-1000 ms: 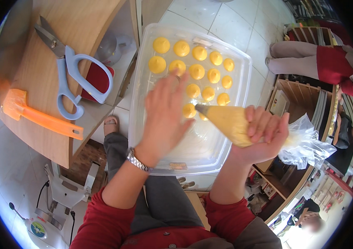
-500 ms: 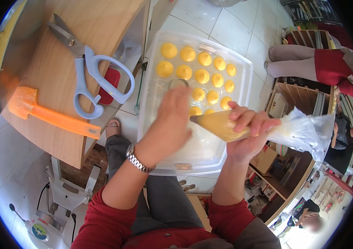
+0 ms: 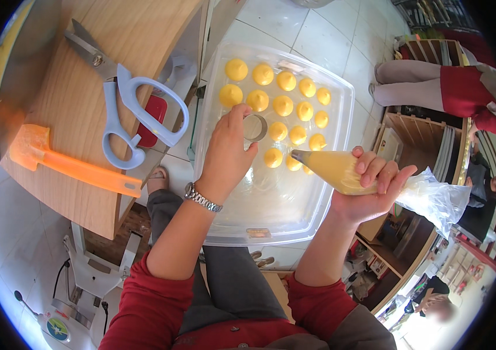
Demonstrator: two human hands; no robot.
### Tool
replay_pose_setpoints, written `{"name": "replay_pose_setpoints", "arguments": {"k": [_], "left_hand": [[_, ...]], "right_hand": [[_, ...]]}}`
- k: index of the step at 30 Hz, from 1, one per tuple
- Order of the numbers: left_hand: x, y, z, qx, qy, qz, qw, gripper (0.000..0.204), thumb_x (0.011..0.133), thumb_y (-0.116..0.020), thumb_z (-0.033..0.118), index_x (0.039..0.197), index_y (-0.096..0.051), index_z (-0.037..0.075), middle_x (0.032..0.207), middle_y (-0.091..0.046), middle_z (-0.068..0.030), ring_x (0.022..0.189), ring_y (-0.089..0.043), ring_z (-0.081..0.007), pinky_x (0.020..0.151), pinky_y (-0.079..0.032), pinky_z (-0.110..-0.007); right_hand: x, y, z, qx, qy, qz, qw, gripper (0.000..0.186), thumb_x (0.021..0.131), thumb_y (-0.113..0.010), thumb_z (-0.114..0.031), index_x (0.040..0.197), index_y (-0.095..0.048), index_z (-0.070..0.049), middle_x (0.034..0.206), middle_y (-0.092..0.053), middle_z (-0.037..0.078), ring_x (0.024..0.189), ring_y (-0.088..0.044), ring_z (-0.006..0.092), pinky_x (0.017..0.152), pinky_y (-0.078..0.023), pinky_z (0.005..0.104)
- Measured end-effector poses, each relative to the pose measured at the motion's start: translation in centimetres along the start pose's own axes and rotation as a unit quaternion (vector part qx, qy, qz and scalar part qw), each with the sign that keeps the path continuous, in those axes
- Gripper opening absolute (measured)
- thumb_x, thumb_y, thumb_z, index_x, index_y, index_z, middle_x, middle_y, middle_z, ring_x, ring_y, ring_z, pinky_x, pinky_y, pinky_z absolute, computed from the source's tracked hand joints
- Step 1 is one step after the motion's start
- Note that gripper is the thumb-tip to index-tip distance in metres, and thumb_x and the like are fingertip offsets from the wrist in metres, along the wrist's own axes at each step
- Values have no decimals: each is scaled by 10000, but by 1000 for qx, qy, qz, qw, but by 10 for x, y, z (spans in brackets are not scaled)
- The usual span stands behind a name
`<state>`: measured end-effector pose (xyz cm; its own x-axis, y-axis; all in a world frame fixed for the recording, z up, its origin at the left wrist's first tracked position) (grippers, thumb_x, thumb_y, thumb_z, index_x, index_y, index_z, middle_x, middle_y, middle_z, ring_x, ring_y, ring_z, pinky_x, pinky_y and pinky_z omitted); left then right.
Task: The person scoops yellow dough from a metal bowl into a plastic piping bag using a spatula and then pipes small round portions onto a plastic tray.
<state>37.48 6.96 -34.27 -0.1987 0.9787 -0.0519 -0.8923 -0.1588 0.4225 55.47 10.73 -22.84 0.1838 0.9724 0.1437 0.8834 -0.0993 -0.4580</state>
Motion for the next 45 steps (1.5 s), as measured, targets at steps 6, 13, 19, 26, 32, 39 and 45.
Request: {"name": "replay_pose_setpoints", "arguments": {"k": [6, 13, 19, 26, 32, 39, 45], "left_hand": [[-1, -1, 0, -12, 1, -11, 1000, 546, 642, -698, -6, 1105, -413, 35, 1055, -559, -157, 1022, -541, -314, 867, -438, -367], [0, -3, -2, -42, 19, -23, 999, 547, 648, -684, -35, 1108, -396, 33, 1088, -544, -171, 1049, -515, -328, 893, -422, -378], [1, -1, -1, -53, 21, -19, 998, 553, 631, -696, -46, 1093, -401, 28, 1067, -558, -175, 1022, -530, -340, 863, -441, -382], [-1, -2, -3, -48, 19, -17, 999, 569, 627, -704, -44, 1106, -402, 14, 1065, -561, -176, 1016, -534, -339, 858, -443, -383], [-1, -2, -2, -38, 11, -20, 999, 576, 627, -708, -42, 1112, -401, 12, 1071, -557, -176, 1020, -531, -337, 863, -440, -383], [-1, -2, -4, -36, 17, -13, 999, 552, 621, -701, -45, 1086, -413, 31, 1068, -559, -157, 1029, -540, -313, 861, -447, -365], [-1, -2, -4, -33, 16, -11, 999, 545, 625, -707, -31, 1080, -414, 32, 1064, -564, -155, 1024, -542, -314, 857, -448, -365]], "right_hand": [[-1, -8, 10, 7, -6, -18, 1000, 496, 987, -194, -372, 549, -320, -175, 444, -434, 57, 483, -471, 197, 715, -432, 368], [-11, -42, 54, -140, 52, -87, 985, 483, 985, -221, -322, 541, -302, -150, 428, -409, 69, 490, -465, 195, 698, -434, 372], [-15, -44, 78, -197, 47, -118, 972, 464, 980, -257, -262, 538, -284, -123, 436, -430, 88, 481, -483, 203, 660, -441, 369], [-16, -44, 86, -192, 26, -100, 976, 464, 971, -299, -228, 520, -280, -121, 425, -426, 84, 454, -465, 195, 634, -431, 358], [-15, -45, 86, -192, 30, -83, 977, 472, 967, -320, -210, 506, -271, -122, 411, -413, 79, 431, -444, 181, 610, -425, 346], [-14, -46, 86, -196, 29, -83, 977, 472, 961, -336, -214, 502, -268, -125, 407, -394, 72, 405, -414, 171, 592, -414, 332], [-14, -46, 85, -193, 28, -72, 978, 471, 955, -347, -220, 501, -260, -126, 399, -353, 57, 395, -393, 162, 586, -409, 330]]}}
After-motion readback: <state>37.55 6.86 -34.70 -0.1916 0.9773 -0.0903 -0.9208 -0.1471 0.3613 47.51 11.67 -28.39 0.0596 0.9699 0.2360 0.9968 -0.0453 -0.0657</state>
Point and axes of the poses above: each hand's wrist, its own x-axis towards the middle knuckle, its own y-axis out of the back of the hand, z = x × y, the point moved 4 cm from there along x, towards the middle knuckle
